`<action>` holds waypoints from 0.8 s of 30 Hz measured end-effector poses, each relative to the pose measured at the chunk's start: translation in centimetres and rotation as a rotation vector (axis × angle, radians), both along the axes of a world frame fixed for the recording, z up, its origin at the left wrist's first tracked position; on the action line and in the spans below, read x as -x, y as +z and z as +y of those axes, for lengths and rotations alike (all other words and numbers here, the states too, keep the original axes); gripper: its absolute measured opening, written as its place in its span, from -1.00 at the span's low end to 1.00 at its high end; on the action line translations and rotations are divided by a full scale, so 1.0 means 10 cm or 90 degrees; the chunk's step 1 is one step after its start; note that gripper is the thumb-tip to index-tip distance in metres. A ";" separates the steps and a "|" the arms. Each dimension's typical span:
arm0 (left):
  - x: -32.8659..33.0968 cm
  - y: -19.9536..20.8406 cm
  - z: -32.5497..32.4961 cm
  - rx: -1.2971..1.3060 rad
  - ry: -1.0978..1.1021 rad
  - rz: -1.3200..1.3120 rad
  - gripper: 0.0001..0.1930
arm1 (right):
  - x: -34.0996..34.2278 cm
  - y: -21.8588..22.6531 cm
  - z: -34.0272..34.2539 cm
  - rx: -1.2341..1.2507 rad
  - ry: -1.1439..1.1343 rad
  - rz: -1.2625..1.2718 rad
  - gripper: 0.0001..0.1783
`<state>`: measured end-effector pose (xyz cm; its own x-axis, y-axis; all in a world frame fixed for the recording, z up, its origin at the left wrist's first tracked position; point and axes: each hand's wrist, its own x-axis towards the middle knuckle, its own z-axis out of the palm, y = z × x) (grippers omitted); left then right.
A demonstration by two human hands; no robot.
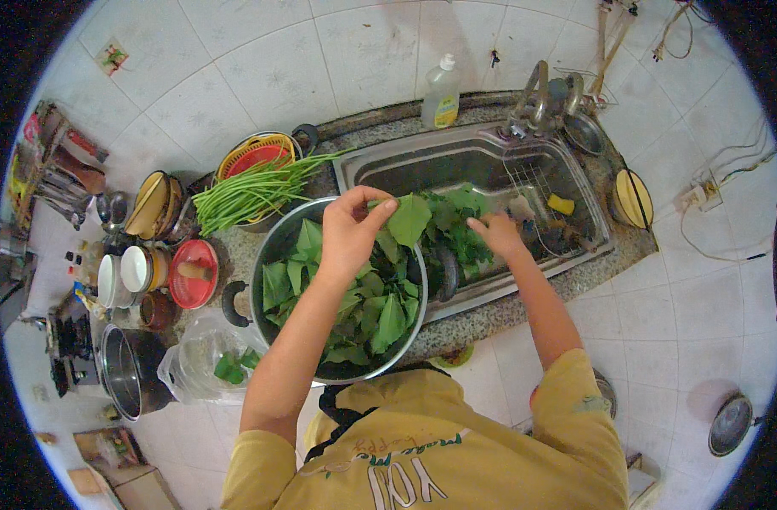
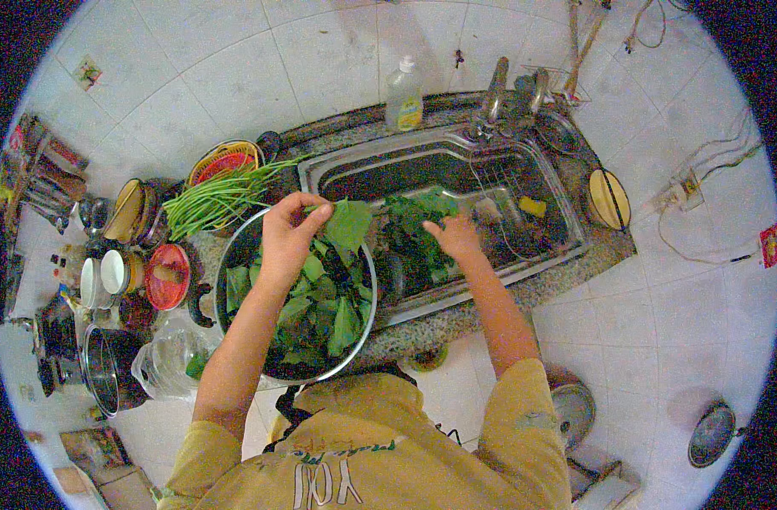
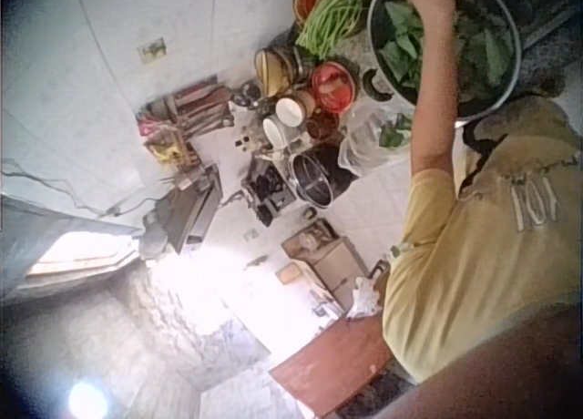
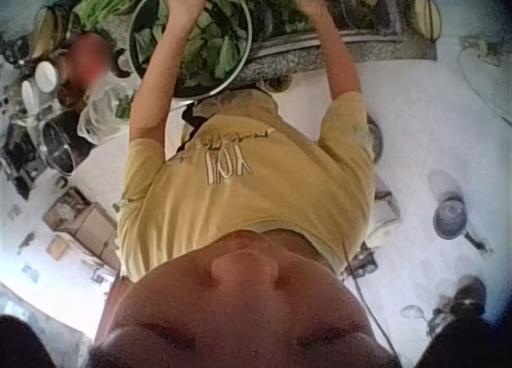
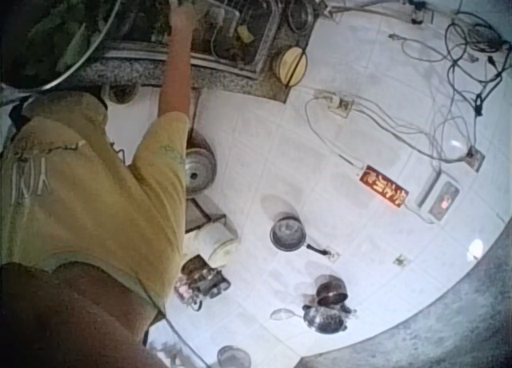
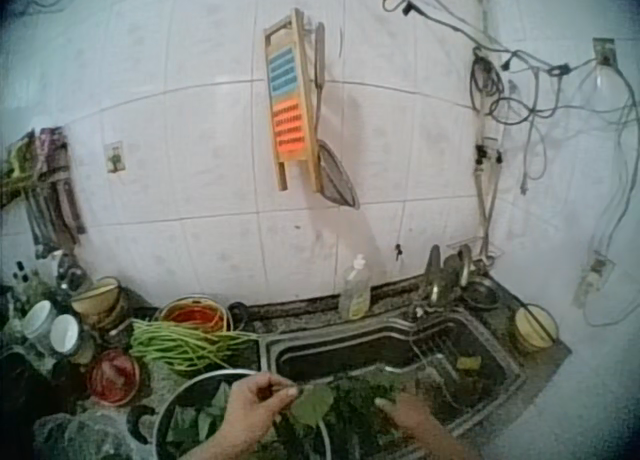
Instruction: The person stands at a kitchen counter and repeatedly picks up large green leaves from a metal bowl. They tear the leaves into smaller pieces by hand and place the torn pieces into a clear plastic bag on the counter. The process continues with the person handling the leaves one at a time.
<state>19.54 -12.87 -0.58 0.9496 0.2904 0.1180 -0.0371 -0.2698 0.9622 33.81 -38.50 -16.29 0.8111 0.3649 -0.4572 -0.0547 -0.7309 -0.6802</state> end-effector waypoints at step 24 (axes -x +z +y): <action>0.02 0.01 -0.09 0.126 -0.007 -0.001 -0.94 | 0.62 1.11 0.01 -1.006 0.146 0.462 -0.29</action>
